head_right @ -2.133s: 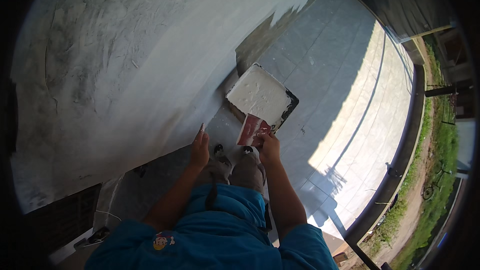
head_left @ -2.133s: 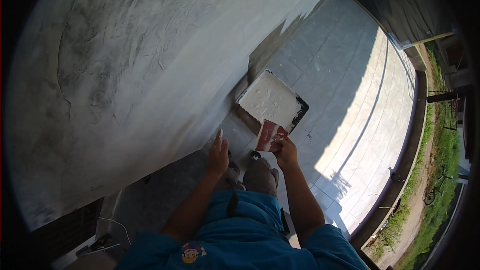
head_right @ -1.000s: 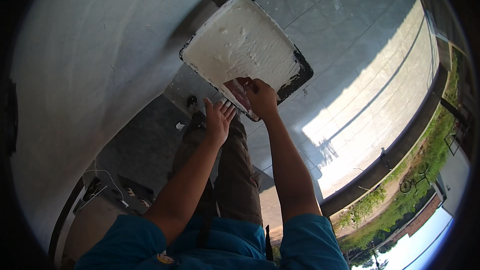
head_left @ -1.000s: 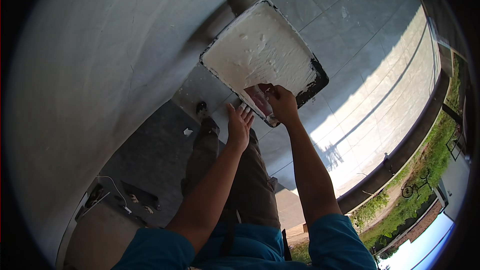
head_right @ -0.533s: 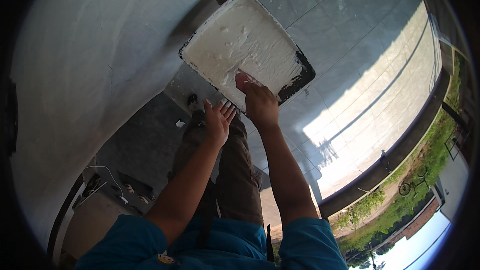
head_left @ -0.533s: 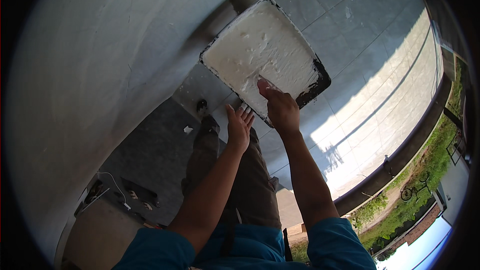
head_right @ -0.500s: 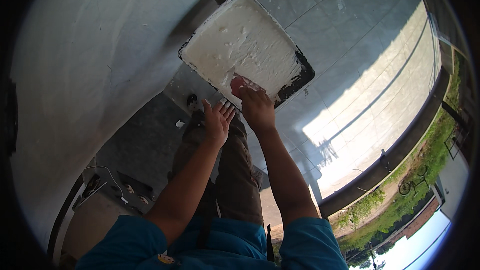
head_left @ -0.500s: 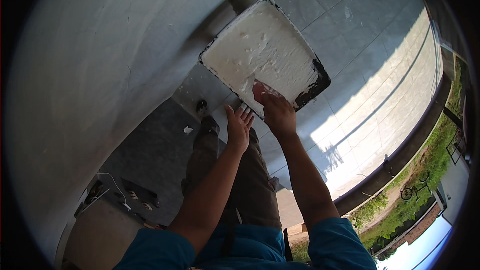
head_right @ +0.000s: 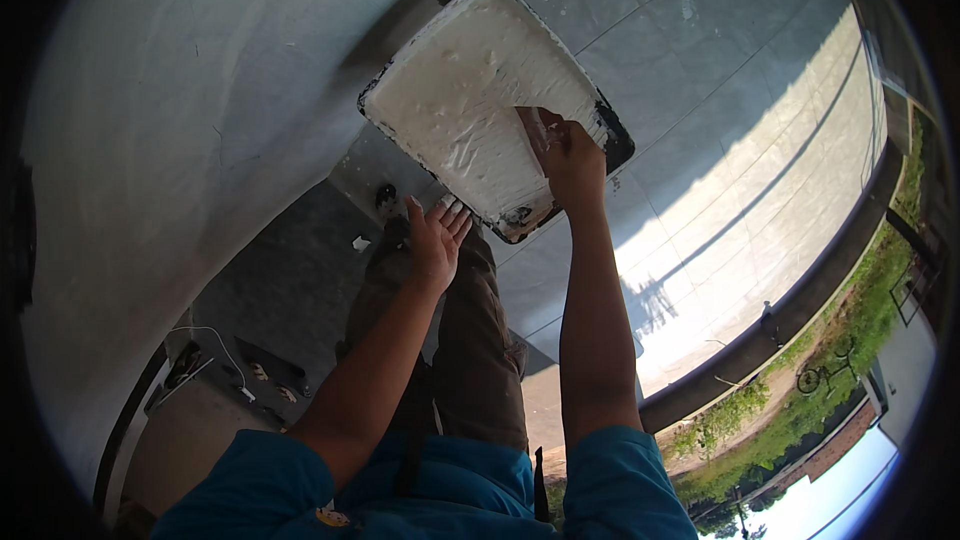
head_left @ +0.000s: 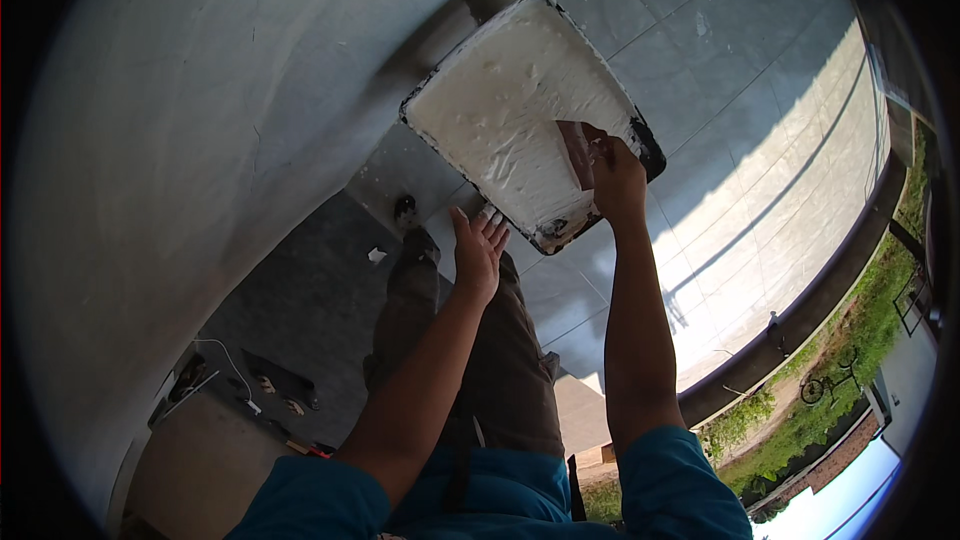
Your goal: Apply wall putty to an exterior wall using a putty knife and a tray of compound.
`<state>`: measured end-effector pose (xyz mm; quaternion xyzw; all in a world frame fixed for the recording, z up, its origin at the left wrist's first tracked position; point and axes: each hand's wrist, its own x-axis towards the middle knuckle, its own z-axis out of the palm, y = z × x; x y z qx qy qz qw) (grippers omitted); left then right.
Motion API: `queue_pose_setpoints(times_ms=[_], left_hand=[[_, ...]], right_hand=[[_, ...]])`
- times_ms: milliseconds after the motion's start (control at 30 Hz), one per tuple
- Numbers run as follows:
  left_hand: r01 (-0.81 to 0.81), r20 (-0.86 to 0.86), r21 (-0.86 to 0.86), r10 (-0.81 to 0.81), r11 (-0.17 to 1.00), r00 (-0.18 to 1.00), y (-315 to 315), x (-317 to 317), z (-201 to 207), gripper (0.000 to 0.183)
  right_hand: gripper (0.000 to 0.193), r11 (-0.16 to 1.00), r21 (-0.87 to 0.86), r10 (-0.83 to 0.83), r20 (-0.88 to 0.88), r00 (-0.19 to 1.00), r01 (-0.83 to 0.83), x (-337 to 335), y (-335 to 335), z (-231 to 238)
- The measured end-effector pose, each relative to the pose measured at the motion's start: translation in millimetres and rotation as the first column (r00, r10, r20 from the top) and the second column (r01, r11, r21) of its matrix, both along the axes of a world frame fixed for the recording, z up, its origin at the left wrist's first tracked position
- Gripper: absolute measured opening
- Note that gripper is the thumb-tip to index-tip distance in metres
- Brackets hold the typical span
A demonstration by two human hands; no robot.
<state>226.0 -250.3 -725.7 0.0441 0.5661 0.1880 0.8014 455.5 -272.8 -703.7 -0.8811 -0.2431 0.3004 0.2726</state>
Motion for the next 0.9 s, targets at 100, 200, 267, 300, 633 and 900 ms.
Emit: queue_pose_setpoints(times_ms=[100, 200, 267, 300, 633, 900], left_hand=[[0.005, -0.009, 0.009, -0.005, 1.000, 1.000, 0, 0, 1, 0.106], [-0.013, -0.033, -0.004, 0.012, 1.000, 0.999, -1, 0, -1, 0.107], [-0.025, -0.046, -0.007, 0.024, 1.000, 0.999, -2, 1, -1, 0.107], [-0.025, -0.046, -0.007, 0.024, 1.000, 0.999, -1, 0, 0, 0.107], [-0.018, -0.040, -0.004, 0.018, 1.000, 0.999, -2, 2, 0, 0.106], [0.006, -0.013, 0.019, -0.006, 1.000, 1.000, 0, 0, 1, 0.105]], right_hand=[[0.028, 0.996, -0.020, 0.088, -0.131, 0.988, -0.091, -11, -9, -2], [0.028, 0.998, 0.006, 0.060, -0.159, 0.985, -0.060, -28, -16, -3], [0.027, 0.997, 0.061, 0.046, -0.159, 0.986, -0.036, -32, -15, -1], [0.027, 0.997, 0.061, 0.046, -0.159, 0.986, -0.036, -31, -13, 2], [0.027, 0.981, -0.067, 0.162, -0.217, 0.963, -0.181, -52, -13, -16], [0.029, 0.994, 0.056, -0.070, -0.372, 0.926, 0.097, -47, -31, -15]])
